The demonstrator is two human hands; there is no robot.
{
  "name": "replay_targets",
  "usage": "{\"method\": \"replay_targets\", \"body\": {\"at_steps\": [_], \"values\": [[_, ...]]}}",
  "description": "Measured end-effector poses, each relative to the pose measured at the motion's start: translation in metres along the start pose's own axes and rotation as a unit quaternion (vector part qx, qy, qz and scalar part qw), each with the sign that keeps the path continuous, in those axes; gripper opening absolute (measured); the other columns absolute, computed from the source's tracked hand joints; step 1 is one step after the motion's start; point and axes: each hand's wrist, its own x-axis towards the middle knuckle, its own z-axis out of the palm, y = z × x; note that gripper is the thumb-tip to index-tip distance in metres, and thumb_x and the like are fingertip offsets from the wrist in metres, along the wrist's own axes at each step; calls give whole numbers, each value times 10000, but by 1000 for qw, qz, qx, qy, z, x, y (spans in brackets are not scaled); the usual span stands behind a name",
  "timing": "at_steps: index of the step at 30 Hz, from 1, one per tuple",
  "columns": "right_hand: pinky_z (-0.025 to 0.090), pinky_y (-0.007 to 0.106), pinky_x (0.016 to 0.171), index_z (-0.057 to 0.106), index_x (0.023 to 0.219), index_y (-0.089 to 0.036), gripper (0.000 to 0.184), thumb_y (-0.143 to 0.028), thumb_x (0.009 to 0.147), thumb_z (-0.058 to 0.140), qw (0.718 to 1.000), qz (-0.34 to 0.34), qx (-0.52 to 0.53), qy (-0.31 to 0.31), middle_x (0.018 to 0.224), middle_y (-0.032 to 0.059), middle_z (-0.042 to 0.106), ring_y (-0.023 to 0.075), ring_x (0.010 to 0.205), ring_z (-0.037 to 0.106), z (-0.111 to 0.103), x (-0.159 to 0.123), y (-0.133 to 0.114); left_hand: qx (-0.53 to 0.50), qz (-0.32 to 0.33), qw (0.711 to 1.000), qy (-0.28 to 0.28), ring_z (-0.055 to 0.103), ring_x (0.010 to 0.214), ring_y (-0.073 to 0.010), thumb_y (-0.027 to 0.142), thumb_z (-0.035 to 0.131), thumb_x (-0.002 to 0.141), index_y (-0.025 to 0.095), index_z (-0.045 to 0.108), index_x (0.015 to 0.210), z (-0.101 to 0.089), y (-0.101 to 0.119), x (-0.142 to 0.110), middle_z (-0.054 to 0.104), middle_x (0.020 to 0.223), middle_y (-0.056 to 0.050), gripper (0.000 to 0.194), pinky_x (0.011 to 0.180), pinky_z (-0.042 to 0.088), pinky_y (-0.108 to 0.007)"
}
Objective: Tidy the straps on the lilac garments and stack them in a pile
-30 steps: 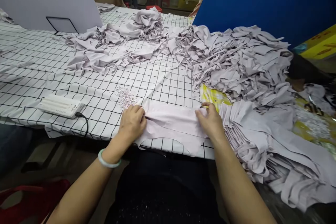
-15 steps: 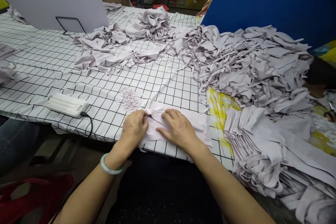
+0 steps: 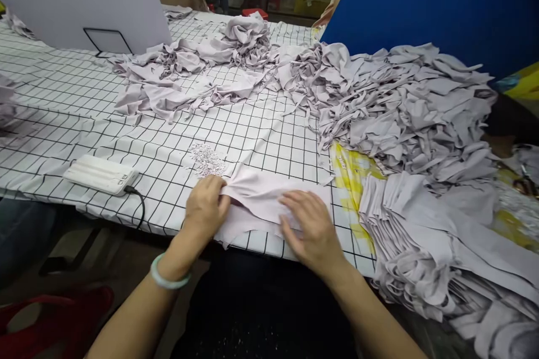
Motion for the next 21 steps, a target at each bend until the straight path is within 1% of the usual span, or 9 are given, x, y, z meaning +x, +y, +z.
{"method": "replay_targets", "body": {"at_steps": [3,5,8,10,12,14,17,19,21], "values": [[490,454,916,649,1051,-171,189,-270,943,529,986,143,-62,60,1027,127,700,276,995,629,-18,-32,38,-1,6,999,-36,576,943,-277,172,472,847,187,632,1045,-21,-16,-4,661,1025,-101,255,819,462,-436],[491,438,839,658,937,-184,210,-336,941,513,963,240,-94,80,912,111,686,276,895,622,-21,-43,59,5,9,999,-33,553,1057,-309,222,508,847,223,636,1127,-28,-14,3,646,1143,-97,307,887,432,-486],[463,461,848,660,853,-206,281,-468,877,563,934,335,-106,63,881,98,671,289,877,600,-13,-36,73,20,-24,1000,-3,499,1123,-368,329,626,819,225,672,1017,-15,2,31,624,1158,-118,228,928,389,-547],[450,464,846,643,775,-223,308,-522,826,587,926,367,-80,33,866,85,670,295,884,587,-8,-23,73,17,-17,999,-39,505,1066,-360,287,641,808,211,654,834,2,11,53,640,1046,-117,82,907,387,-549],[456,418,786,604,720,-232,304,-521,812,581,920,392,-16,16,795,60,658,269,816,585,-7,-12,72,-4,-27,999,-39,510,1036,-336,244,605,834,210,610,743,14,11,68,645,988,-104,97,897,390,-538],[447,364,703,573,727,-234,283,-503,815,574,906,421,29,23,723,36,631,231,707,570,-11,-8,74,-16,-55,998,-7,511,1041,-332,229,591,843,212,595,738,16,7,72,648,1001,-104,106,892,394,-535],[420,342,657,561,880,-228,281,-495,802,597,898,438,1,41,737,28,617,219,663,556,-15,-8,80,1,-76,995,71,505,1125,-356,171,573,841,208,629,877,10,2,61,637,1133,-133,76,914,395,-542],[414,346,663,539,1032,-217,363,-486,796,603,904,425,-26,36,801,35,616,231,697,561,-13,-7,81,5,-17,995,102,499,1199,-344,113,523,858,203,639,984,6,6,50,622,1228,-139,193,971,384,-532],[412,351,664,503,1138,-215,427,-462,801,590,904,426,-26,30,825,28,602,236,708,566,-9,-5,80,-3,86,993,75,514,1220,-307,97,475,891,207,640,1050,7,12,41,624,1268,-122,255,1035,361,-505]]}}
